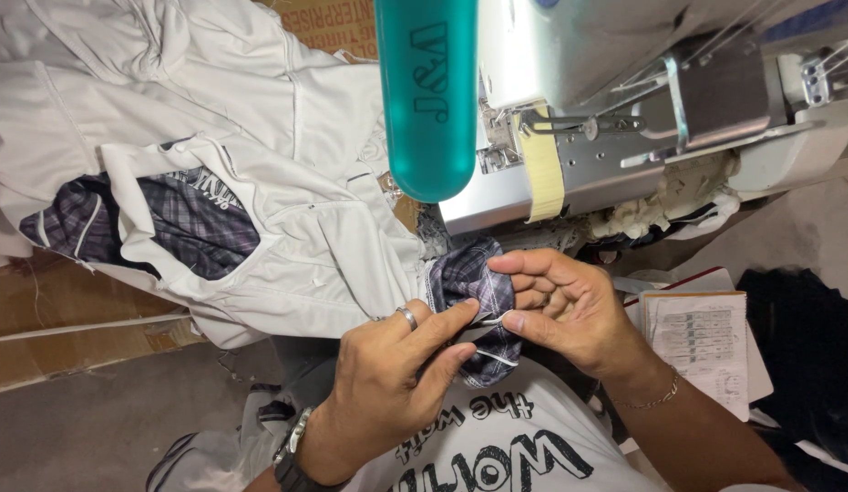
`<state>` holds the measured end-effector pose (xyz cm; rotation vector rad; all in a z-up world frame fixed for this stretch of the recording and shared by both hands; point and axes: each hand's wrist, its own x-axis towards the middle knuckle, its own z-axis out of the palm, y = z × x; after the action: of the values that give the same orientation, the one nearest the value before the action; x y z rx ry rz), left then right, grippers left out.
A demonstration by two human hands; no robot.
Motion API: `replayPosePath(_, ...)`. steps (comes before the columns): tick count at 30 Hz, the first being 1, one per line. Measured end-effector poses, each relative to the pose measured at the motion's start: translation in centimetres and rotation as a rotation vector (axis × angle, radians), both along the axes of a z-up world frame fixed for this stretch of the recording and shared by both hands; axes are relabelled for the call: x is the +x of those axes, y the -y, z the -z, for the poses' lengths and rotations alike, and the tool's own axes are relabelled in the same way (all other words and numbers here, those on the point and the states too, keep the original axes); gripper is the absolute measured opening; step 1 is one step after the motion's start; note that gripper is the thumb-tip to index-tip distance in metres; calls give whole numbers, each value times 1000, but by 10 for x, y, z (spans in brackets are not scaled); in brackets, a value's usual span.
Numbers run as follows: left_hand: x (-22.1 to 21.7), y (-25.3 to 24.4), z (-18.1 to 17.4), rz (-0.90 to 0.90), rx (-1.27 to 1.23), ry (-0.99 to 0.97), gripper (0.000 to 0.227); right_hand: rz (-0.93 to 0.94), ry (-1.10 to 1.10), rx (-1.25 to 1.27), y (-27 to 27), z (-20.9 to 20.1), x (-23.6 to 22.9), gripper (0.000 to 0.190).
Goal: Trimming loose threads from a garment using small thread clippers at a sewing workstation.
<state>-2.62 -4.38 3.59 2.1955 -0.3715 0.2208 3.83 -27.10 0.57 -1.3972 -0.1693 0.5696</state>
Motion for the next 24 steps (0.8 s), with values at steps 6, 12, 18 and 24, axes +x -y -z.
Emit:
replayPosePath(6,1,0,-4,-5,57,15,31,4,-20,-2,1,1,-2,52)
replayPosePath(12,1,-1,-5,12,77,13,31,1,33,-14,0,2,-2,52)
replayPosePath(18,3,0,-6,23,-3,16,29,-5,22,-58,-2,-5,-1,51)
replayPosePath(24,5,-1,-9,54,-40,35,28,-7,23,-18,-2,-3,-3,51)
